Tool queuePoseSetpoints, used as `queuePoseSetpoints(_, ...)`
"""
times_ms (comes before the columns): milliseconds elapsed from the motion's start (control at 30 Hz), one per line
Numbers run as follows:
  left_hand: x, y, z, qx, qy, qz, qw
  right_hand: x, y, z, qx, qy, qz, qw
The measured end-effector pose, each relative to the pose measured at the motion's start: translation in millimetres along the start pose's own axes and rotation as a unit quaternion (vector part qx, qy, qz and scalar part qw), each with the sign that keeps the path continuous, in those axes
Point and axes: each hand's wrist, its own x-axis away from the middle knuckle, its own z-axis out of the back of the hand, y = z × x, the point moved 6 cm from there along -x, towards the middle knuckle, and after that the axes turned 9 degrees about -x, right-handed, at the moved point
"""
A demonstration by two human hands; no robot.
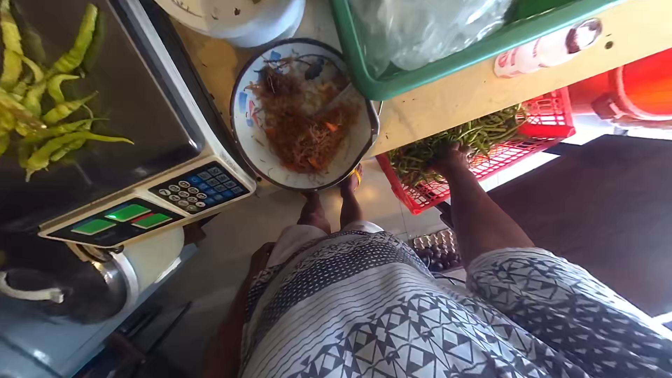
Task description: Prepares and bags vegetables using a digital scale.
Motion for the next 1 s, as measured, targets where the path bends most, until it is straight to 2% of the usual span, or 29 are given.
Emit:
queuePoseSetpoints(133, 5.6, -15.6, -14.8, -0.004, -0.028, 0.023, 0.999, -10.9, 6.3, -22.0, -0.018, 0.032, -0.035, 0.999)
queuePoseSetpoints(233, 5.4, -14.0, -16.4, -0.002, -0.023, 0.014, 1.0, -12.2, 6.4, -19.0, -0.017, 0.036, -0.035, 0.999)
queuePoseSetpoints(333, 3.2, -7.8, -11.5, -0.002, -0.012, 0.002, 1.0, -10.0, 3.3, -10.3, -0.059, -0.031, -0.016, 0.998)
queuePoseSetpoints(433, -1.0, -0.8, -2.8, -0.012, -0.006, -0.015, 1.0, 10.2, -0.7, -0.6, -0.178, -0.129, -0.013, 0.975)
queuePoseSetpoints(567, -7.0, 10.3, 14.6, -0.013, 0.013, -0.026, 0.999, 45.9, -1.6, 18.0, -0.312, -0.16, -0.049, 0.935)
queuePoseSetpoints(700, -7.8, 34.5, 38.2, -0.022, 0.027, -0.05, 0.998, 70.8, 6.9, 31.3, -0.417, -0.148, -0.028, 0.896)
queuePoseSetpoints(867, -28.0, 44.3, 52.6, -0.034, 0.064, -0.135, 0.988, 86.3, 23.3, 40.6, -0.538, -0.034, -0.05, 0.841)
queuePoseSetpoints(1000, -36.2, 51.3, 67.5, -0.044, 0.078, -0.154, 0.984, 98.3, 25.6, 61.2, -0.572, 0.037, 0.003, 0.819)
